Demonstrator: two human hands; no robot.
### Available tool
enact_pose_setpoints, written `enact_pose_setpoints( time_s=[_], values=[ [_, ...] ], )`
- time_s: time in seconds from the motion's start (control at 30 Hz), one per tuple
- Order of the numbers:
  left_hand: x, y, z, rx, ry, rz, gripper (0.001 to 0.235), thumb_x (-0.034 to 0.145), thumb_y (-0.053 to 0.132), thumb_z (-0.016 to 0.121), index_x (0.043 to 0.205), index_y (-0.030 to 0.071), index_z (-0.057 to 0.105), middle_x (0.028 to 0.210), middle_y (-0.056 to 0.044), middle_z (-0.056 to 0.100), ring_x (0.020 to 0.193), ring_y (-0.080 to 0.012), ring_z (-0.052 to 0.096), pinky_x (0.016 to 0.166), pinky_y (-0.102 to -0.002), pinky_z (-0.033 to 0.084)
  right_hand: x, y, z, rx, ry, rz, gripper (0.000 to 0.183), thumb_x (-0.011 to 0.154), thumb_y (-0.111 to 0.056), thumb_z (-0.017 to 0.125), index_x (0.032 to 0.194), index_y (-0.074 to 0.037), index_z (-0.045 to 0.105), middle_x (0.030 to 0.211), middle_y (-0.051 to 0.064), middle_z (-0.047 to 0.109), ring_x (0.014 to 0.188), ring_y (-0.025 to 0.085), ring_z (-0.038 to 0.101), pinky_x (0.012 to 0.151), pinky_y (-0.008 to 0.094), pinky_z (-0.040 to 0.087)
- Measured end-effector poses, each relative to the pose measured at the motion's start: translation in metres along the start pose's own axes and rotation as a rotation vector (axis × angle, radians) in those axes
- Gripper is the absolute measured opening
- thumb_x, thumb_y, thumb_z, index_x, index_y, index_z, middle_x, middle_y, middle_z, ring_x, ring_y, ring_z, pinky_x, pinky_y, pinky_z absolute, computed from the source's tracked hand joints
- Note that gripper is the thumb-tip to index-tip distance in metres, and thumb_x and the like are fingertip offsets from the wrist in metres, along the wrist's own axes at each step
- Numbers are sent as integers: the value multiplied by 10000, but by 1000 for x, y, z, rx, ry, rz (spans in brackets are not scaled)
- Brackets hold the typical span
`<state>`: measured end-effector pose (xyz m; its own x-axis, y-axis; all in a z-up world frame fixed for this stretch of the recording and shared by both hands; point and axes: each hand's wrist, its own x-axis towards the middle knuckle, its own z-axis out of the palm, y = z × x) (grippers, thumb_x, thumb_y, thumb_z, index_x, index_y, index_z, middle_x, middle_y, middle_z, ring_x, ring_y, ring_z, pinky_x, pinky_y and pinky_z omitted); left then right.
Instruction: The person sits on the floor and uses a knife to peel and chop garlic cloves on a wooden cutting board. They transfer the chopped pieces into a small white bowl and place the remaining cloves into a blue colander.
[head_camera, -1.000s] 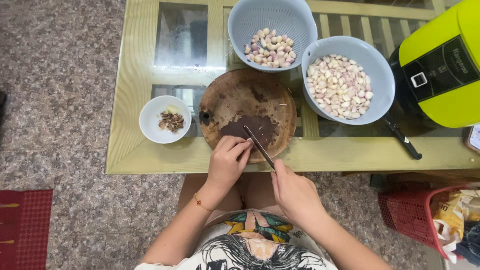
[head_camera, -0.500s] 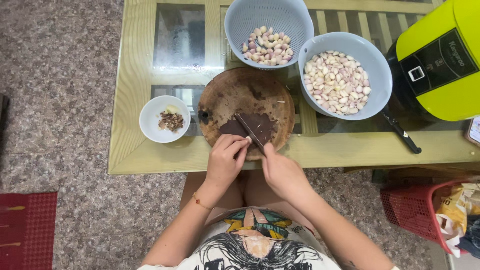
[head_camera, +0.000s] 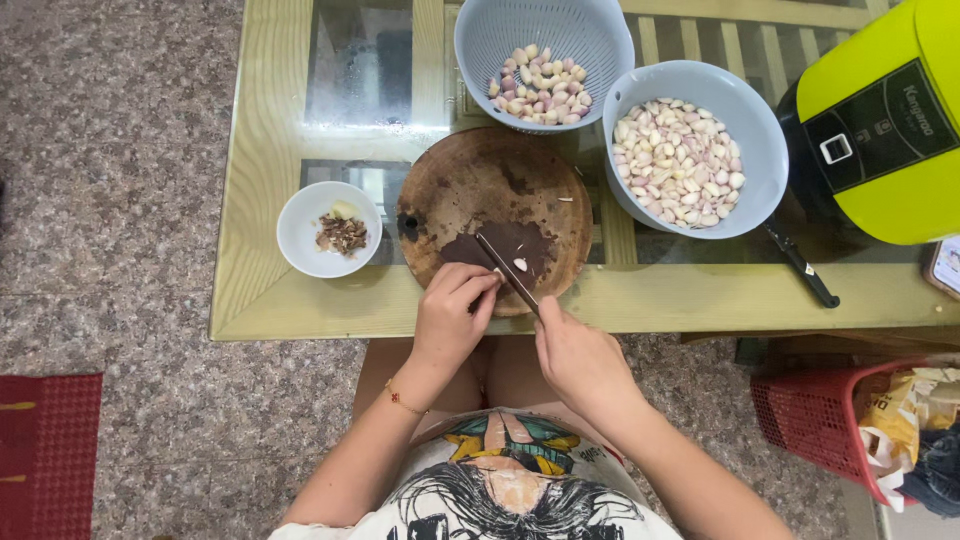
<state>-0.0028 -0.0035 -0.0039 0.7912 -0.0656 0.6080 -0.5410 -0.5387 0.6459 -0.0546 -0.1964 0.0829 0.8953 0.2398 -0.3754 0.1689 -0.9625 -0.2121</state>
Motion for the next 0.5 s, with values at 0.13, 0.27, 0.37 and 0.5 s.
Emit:
enact_pose_setpoints(
  time_s=[0.13,0.27,0.37,0.5],
  values=[
    [0,-1,0,-4,3,5,63,923,50,822,935,111,833,918,-23,776,890,-246,761,810,-357,658,7,-12,-8,-6,-33,0,209,1129,-284,316,1205,-157,463,1020,234,769,886,493,805,798,629,632],
    [0,-3,0,-5,5,11,61,922,52,823,934,111,834,921,-21,779,893,-243,763,809,-356,657,28,-14,3,-4,6,-24,202,1133,-262,321,1202,-142,468,948,218,762,856,471,810,769,616,638],
    [-1,-1,0,2,20,14,58,928,56,822,934,112,836,923,-19,778,895,-238,761,811,-352,656,32,-10,8,-17,9,-32,202,1126,-253,321,1205,-138,467,932,217,755,847,473,808,764,617,636],
    [-2,-1,1,48,-7,26,76,941,63,806,982,116,841,949,-12,768,939,-224,754,853,-329,649,9,-6,-13,110,-110,6,239,1133,-303,358,1221,-120,483,984,290,774,966,535,784,842,684,600]
  ],
)
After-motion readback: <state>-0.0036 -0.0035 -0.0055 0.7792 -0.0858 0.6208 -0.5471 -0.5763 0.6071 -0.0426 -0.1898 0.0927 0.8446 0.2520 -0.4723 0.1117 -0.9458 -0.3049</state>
